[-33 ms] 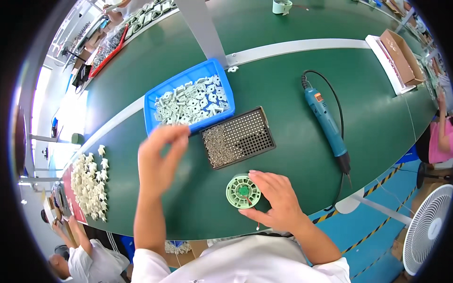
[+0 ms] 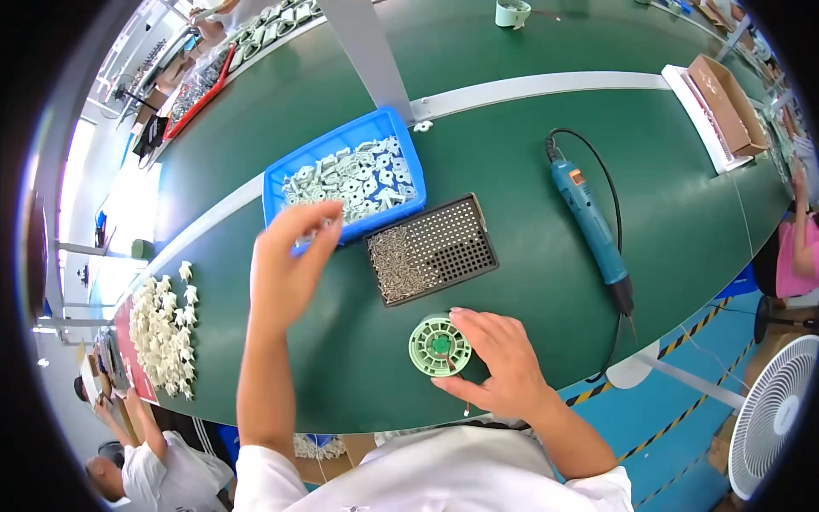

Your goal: Assembling small plastic components onto a circular green base using an electric screwdriver at a production line.

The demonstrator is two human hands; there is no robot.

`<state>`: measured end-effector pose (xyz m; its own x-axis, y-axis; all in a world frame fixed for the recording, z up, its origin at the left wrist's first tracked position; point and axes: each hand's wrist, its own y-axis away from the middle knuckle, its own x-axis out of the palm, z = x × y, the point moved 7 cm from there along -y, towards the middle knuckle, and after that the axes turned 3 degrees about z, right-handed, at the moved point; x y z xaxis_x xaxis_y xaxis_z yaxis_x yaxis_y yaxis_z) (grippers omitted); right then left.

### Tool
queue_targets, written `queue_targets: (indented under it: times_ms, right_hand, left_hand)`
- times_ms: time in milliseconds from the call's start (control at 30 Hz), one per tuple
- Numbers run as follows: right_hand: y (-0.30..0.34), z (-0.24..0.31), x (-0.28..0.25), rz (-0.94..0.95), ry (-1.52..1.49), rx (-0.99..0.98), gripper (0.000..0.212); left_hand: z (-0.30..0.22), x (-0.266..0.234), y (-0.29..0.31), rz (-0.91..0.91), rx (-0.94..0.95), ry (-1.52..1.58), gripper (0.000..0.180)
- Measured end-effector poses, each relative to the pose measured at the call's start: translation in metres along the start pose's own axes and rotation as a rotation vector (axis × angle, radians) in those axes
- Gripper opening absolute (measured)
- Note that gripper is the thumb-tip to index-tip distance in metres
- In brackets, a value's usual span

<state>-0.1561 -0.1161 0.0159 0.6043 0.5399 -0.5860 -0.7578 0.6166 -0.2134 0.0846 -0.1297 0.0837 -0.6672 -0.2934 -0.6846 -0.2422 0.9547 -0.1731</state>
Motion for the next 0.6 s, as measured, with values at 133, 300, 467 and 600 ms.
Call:
queue_targets:
  times_ms: [133,300,467,600]
  right_hand:
    - [0.001,0.001,0.002,-0.026,-0.015,0.007,0.076]
    - [0.002,0.002,-0.003,-0.073,-0.005,-0.008,0.071]
    - [0.002,-0.001,-0.004,-0.099,-0.038,0.0,0.069]
    - [0.003,-0.001,-0.007,-0.102,-0.042,0.013,0.07]
  left_hand:
    - [0.025,0.026,-0.056,0.233,0.118,-0.206,0.023]
    - [0.026,0.062,-0.079,0.562,0.074,-0.275,0.023]
    - [0.031,0.046,-0.075,0.387,-0.192,-0.162,0.022]
    - [0.04,0.032,-0.068,0.354,-0.272,0.027,0.02]
